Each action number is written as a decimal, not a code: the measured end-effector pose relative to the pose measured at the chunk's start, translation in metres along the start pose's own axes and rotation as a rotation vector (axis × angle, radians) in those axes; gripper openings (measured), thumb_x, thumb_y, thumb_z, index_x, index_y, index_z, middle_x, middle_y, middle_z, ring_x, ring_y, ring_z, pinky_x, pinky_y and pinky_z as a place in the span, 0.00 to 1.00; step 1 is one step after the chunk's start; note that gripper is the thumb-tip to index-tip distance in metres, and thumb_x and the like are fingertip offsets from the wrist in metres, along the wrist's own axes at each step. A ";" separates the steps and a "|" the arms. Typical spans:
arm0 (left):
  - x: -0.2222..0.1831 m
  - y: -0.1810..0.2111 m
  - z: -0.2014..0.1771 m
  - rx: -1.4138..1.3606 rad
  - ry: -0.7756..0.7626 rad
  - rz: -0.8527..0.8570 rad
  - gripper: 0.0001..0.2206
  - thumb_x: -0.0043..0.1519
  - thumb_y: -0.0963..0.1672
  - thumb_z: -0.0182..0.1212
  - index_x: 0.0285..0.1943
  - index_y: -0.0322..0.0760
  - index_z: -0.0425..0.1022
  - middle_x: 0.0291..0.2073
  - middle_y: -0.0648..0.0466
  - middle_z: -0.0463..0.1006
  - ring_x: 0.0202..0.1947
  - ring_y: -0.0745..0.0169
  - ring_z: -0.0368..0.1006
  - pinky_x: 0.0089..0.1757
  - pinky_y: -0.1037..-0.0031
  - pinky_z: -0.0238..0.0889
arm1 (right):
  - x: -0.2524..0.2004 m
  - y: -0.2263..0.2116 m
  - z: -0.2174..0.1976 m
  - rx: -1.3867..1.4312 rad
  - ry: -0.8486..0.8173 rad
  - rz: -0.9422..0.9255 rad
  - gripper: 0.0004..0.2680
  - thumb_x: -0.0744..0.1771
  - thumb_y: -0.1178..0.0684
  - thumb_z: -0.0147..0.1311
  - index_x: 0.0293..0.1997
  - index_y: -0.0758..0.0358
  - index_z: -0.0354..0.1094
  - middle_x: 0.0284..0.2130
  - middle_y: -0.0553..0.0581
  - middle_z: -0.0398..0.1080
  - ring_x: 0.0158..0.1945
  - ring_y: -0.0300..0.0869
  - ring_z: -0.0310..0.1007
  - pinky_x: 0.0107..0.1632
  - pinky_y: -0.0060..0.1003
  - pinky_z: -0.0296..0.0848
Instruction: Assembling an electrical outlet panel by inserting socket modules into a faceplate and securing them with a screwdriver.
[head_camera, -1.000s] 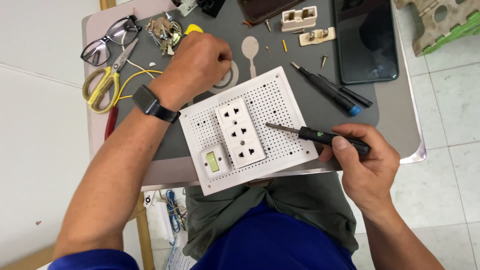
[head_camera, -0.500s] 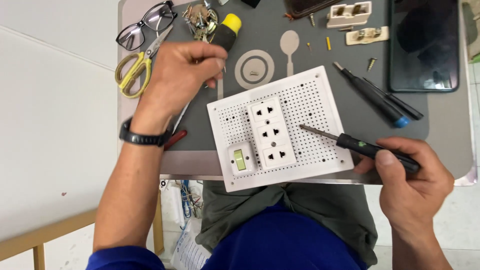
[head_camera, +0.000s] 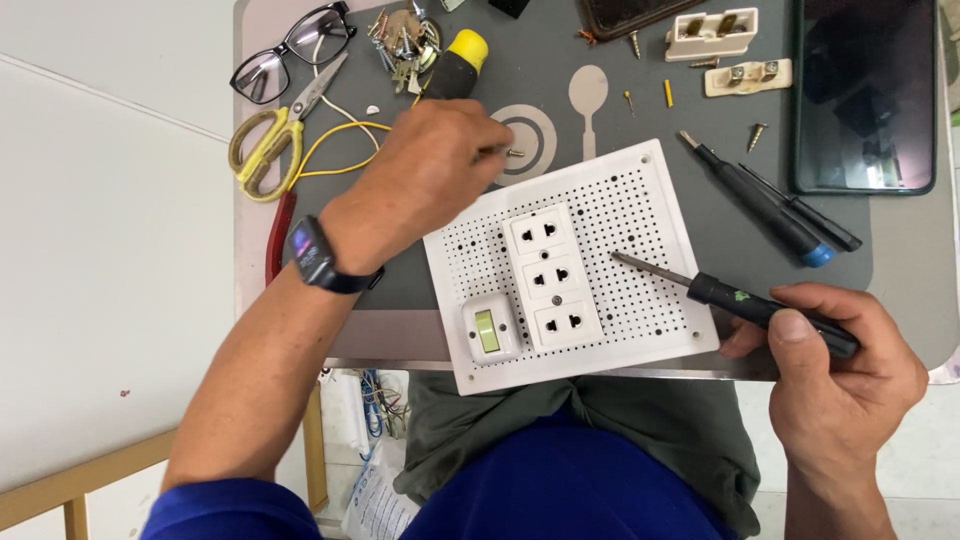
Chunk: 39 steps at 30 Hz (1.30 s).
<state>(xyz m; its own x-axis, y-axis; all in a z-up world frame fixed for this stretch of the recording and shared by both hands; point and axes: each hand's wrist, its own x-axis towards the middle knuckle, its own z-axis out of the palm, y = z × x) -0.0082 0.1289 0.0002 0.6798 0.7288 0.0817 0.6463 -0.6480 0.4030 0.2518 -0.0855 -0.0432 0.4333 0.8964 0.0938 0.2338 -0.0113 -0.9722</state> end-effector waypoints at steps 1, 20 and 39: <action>0.002 -0.001 0.004 0.063 -0.074 0.026 0.07 0.58 0.38 0.55 0.26 0.34 0.72 0.24 0.50 0.72 0.23 0.49 0.66 0.28 0.62 0.58 | 0.000 0.000 0.000 -0.003 -0.002 -0.008 0.06 0.71 0.61 0.44 0.48 0.78 0.61 0.23 0.68 0.67 0.28 0.49 0.72 0.35 0.38 0.75; -0.016 0.012 -0.017 -1.382 0.211 -0.718 0.06 0.51 0.41 0.59 0.30 0.29 0.75 0.22 0.47 0.76 0.16 0.59 0.70 0.16 0.76 0.61 | -0.005 0.008 -0.001 0.068 0.059 0.087 0.05 0.71 0.64 0.48 0.50 0.76 0.62 0.25 0.68 0.65 0.28 0.47 0.71 0.33 0.36 0.74; -0.052 0.034 -0.007 -1.638 0.204 -0.602 0.08 0.55 0.41 0.58 0.35 0.25 0.72 0.26 0.41 0.76 0.19 0.52 0.72 0.20 0.68 0.63 | -0.005 0.013 0.000 0.019 0.083 0.047 0.04 0.72 0.62 0.49 0.50 0.73 0.63 0.26 0.65 0.66 0.29 0.45 0.70 0.35 0.35 0.73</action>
<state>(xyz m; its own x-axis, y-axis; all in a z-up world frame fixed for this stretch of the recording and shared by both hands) -0.0243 0.0703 0.0162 0.3656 0.8584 -0.3599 -0.3013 0.4750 0.8268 0.2524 -0.0902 -0.0560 0.5138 0.8555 0.0650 0.1955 -0.0429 -0.9798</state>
